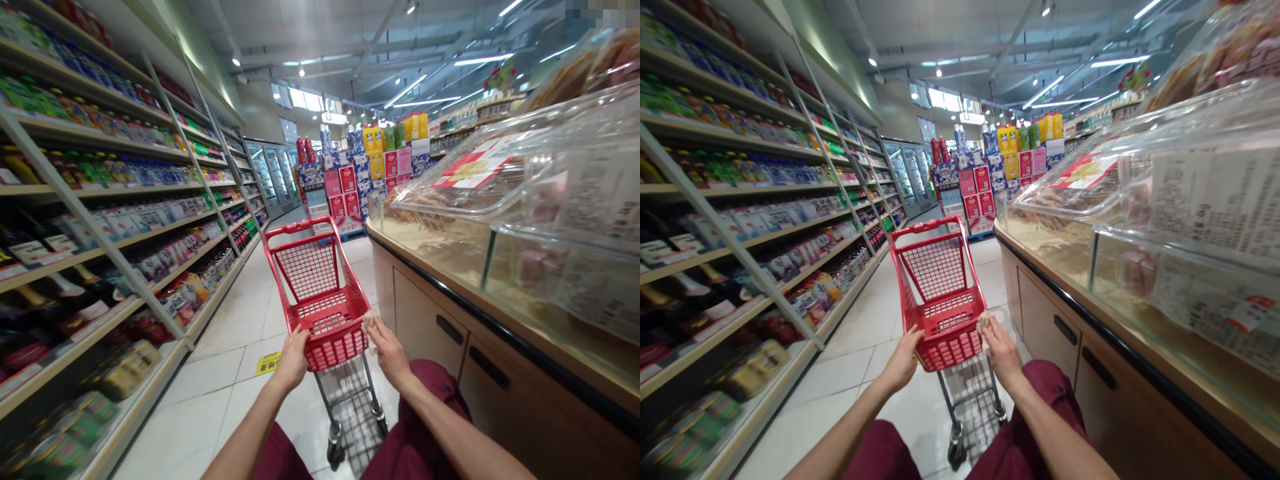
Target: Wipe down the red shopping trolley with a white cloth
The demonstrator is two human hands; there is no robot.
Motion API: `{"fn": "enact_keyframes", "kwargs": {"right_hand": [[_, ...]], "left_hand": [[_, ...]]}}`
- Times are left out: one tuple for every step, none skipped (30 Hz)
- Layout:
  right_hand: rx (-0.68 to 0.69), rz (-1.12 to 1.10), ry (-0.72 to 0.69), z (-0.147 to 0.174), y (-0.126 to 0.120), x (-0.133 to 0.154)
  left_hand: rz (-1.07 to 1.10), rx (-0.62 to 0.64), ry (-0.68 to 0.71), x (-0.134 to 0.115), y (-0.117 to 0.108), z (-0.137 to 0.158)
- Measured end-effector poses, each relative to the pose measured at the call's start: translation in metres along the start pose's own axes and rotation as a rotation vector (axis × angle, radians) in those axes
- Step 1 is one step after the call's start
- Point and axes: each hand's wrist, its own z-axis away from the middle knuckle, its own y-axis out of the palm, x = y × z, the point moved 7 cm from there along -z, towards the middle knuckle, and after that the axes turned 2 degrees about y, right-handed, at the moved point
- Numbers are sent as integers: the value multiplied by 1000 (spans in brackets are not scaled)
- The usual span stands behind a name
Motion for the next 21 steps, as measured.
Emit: {"fn": "enact_keyframes", "kwargs": {"right_hand": [[44,12,3,9,4,0],[75,18,-8,17,8,3],[87,16,-37,21,9,10],[77,5,-83,21,9,21],[50,-13,-137,18,7,34],[17,-32,-191,11,6,50],[-11,-53,-253,2,6,66],[-34,-69,-312,-6,8,81],[-44,-75,-357,-14,12,95],[-44,-73,-389,-19,18,105],[-33,-64,-405,-22,25,111],[-17,-54,-417,-22,32,115],[2,-45,-428,-20,39,117],[24,-39,-442,-16,44,116],[42,-40,-464,-10,49,116],[58,-46,-487,-4,52,115],[69,-56,-506,2,53,114],[73,-65,-512,8,53,112],[76,-71,-507,12,53,111],[76,-74,-501,14,51,111],[76,-75,-495,14,50,112]], "left_hand": [[2,0,-1,-1,0,0],[6,-1,1,-2,-1,0],[12,1,6,-3,-1,0],[21,5,13,-4,-2,0],[31,12,20,-6,-2,0],[41,20,25,-7,-2,0],[50,31,29,-8,-1,0],[58,44,30,-9,-1,-1],[62,58,29,-10,-1,-2],[66,70,29,-10,0,-3],[69,81,29,-9,0,-3],[71,89,29,-8,0,-4],[71,92,27,-7,-1,-5],[70,91,23,-5,-1,-5],[67,88,20,-3,-2,-5],[65,86,16,-1,-3,-5],[62,84,13,1,-3,-4],[60,83,11,2,-4,-3],[58,85,9,3,-3,-2],[57,89,9,3,-3,-1],[56,95,10,3,-2,-1]]}}
